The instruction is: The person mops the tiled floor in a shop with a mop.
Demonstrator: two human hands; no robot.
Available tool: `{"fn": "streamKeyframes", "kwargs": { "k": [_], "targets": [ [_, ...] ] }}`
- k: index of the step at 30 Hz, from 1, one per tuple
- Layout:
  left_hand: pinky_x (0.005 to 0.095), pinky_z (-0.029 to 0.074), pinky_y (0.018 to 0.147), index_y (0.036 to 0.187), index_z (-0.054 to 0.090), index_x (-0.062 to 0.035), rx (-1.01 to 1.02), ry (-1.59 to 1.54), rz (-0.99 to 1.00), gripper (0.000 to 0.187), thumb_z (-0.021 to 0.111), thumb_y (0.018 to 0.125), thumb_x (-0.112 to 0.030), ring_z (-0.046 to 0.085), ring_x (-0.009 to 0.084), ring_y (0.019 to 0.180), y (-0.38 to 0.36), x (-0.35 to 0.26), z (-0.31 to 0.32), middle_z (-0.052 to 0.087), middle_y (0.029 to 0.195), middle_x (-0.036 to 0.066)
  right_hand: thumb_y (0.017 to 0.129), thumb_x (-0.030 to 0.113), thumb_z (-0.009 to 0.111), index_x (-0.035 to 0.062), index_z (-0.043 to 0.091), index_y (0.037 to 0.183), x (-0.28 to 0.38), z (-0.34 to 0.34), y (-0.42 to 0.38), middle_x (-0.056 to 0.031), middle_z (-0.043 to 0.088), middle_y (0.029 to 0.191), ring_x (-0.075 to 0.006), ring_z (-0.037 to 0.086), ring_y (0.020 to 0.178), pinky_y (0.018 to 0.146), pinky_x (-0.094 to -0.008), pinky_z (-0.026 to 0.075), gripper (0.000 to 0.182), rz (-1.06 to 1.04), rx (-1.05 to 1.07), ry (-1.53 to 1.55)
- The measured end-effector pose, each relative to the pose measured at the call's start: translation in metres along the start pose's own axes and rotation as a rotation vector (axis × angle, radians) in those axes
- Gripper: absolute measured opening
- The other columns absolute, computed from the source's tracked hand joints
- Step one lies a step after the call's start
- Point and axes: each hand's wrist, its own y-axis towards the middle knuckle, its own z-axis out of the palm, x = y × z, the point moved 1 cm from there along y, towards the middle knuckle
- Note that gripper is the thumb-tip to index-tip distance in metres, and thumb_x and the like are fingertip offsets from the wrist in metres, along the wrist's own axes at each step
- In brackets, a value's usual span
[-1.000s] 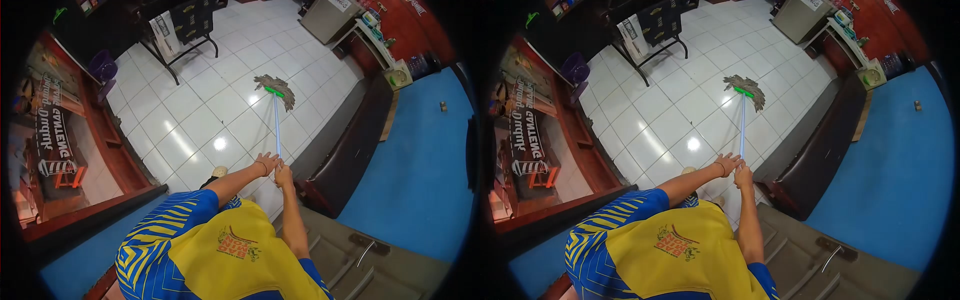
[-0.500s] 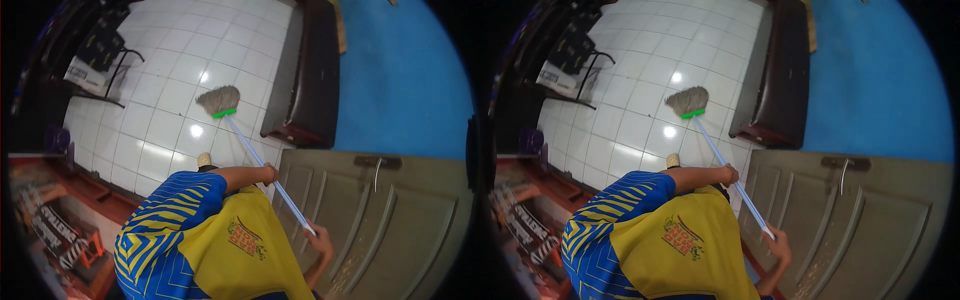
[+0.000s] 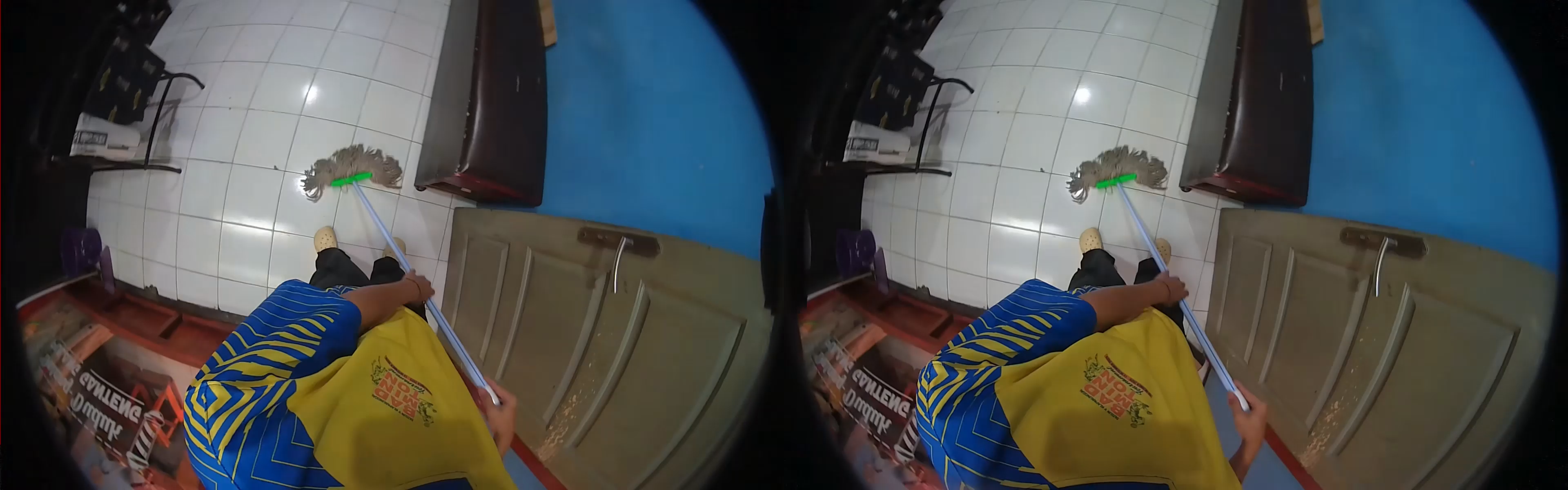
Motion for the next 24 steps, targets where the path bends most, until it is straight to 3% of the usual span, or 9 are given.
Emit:
{"fn": "streamKeyframes", "kwargs": {
  "k": [3, 5, 9, 13, 15, 16, 19, 23, 24],
  "targets": [
    [0.0537, 0.034, 0.088, 0.103, 0.053, -0.0167, -0.359, -0.018, -0.292, 0.028, 0.055, 0.076, -0.023, 0.043, 0.0261, 0.114, 0.000, 0.062, 0.000, 0.050, 0.113, 0.007, 0.081, 0.014, 0.056, 0.0040, 0.059, 0.106, 0.025, 0.038, 0.057, -0.0077, 0.058, 0.072, -0.0156, 0.051, 0.065, 0.063, -0.0277, 0.041, 0.027, -0.107, 0.089, -0.055],
    [0.0543, 0.033, 0.089, 0.112, 0.049, -0.0184, -0.543, -0.093, -0.455, 0.037, 0.056, 0.076, -0.027, 0.038, 0.0268, 0.118, -0.021, 0.095, -0.011, 0.044, 0.123, 0.007, 0.083, 0.015, 0.053, 0.0062, 0.058, 0.109, 0.046, 0.072, 0.101, -0.0155, 0.057, 0.075, -0.0263, 0.056, 0.067, 0.064, -0.0333, 0.043, 0.028, -0.560, 0.068, -0.245],
    [0.0503, 0.036, 0.091, 0.127, 0.035, -0.0195, -0.669, -0.397, -0.603, 0.052, 0.052, 0.080, -0.034, 0.034, 0.0310, 0.121, -0.081, 0.131, -0.043, 0.035, 0.133, 0.011, 0.085, 0.016, 0.046, 0.0047, 0.047, 0.117, 0.102, 0.161, 0.184, -0.0217, 0.056, 0.083, -0.0348, 0.058, 0.080, 0.069, -0.0446, 0.046, 0.035, -0.569, 0.173, -0.706],
    [0.0401, 0.037, 0.093, 0.133, 0.021, -0.0105, -1.012, -0.489, -0.525, 0.063, 0.049, 0.077, -0.009, 0.040, 0.0370, 0.115, -0.095, 0.152, -0.036, 0.031, 0.132, 0.021, 0.082, 0.020, 0.051, 0.0037, 0.050, 0.111, 0.145, 0.257, 0.261, -0.0203, 0.057, 0.072, -0.0367, 0.059, 0.068, 0.057, -0.0449, 0.046, 0.033, -0.757, 0.111, -0.486],
    [0.0443, 0.037, 0.091, 0.134, 0.018, -0.0118, -1.246, -0.776, -0.485, 0.070, 0.054, 0.074, -0.008, 0.039, 0.0324, 0.117, -0.117, 0.137, -0.051, 0.030, 0.133, 0.017, 0.077, 0.017, 0.057, 0.0016, 0.051, 0.100, 0.205, 0.249, 0.238, -0.0132, 0.055, 0.064, -0.0264, 0.056, 0.051, 0.043, -0.0362, 0.045, 0.029, -0.556, 0.467, -0.204],
    [0.0440, 0.035, 0.092, 0.136, 0.016, -0.0145, -1.486, -0.592, -0.416, 0.073, 0.057, 0.075, -0.014, 0.037, 0.0334, 0.118, -0.119, 0.139, -0.054, 0.031, 0.133, 0.017, 0.075, 0.008, 0.056, 0.0012, 0.050, 0.090, 0.223, 0.241, 0.225, -0.0056, 0.050, 0.063, -0.0121, 0.045, 0.041, 0.033, -0.0236, 0.035, 0.018, -0.391, 0.595, 0.049],
    [0.0451, 0.034, 0.091, 0.135, 0.020, -0.0162, -1.414, -0.209, -0.634, 0.073, 0.060, 0.074, -0.022, 0.033, 0.0330, 0.120, -0.147, 0.107, -0.093, 0.031, 0.132, 0.016, 0.082, 0.004, 0.048, -0.0023, 0.048, 0.102, 0.219, 0.186, 0.217, -0.0017, 0.044, 0.068, -0.0033, 0.036, 0.041, 0.030, -0.0160, 0.024, 0.021, 0.138, 1.071, 0.966],
    [0.0438, 0.032, 0.092, 0.112, 0.046, -0.0136, -1.258, -0.013, -0.492, 0.050, 0.065, 0.069, -0.032, 0.034, 0.0340, 0.120, -0.104, 0.098, -0.104, 0.040, 0.124, 0.013, 0.088, 0.013, 0.038, -0.0059, 0.016, 0.131, 0.102, 0.109, 0.203, -0.0055, 0.042, 0.075, -0.0082, 0.037, 0.041, 0.031, -0.0187, 0.028, 0.052, 0.529, 1.347, 1.699],
    [0.0450, 0.034, 0.089, 0.106, 0.049, -0.0136, -1.116, 0.047, -0.415, 0.047, 0.065, 0.068, -0.036, 0.038, 0.0343, 0.115, -0.085, 0.096, -0.097, 0.045, 0.119, 0.012, 0.088, 0.013, 0.036, -0.0069, 0.013, 0.132, 0.078, 0.090, 0.181, -0.0055, 0.040, 0.070, -0.0099, 0.035, 0.041, 0.032, -0.0198, 0.030, 0.054, 0.479, 1.201, 1.724]
  ]
}}
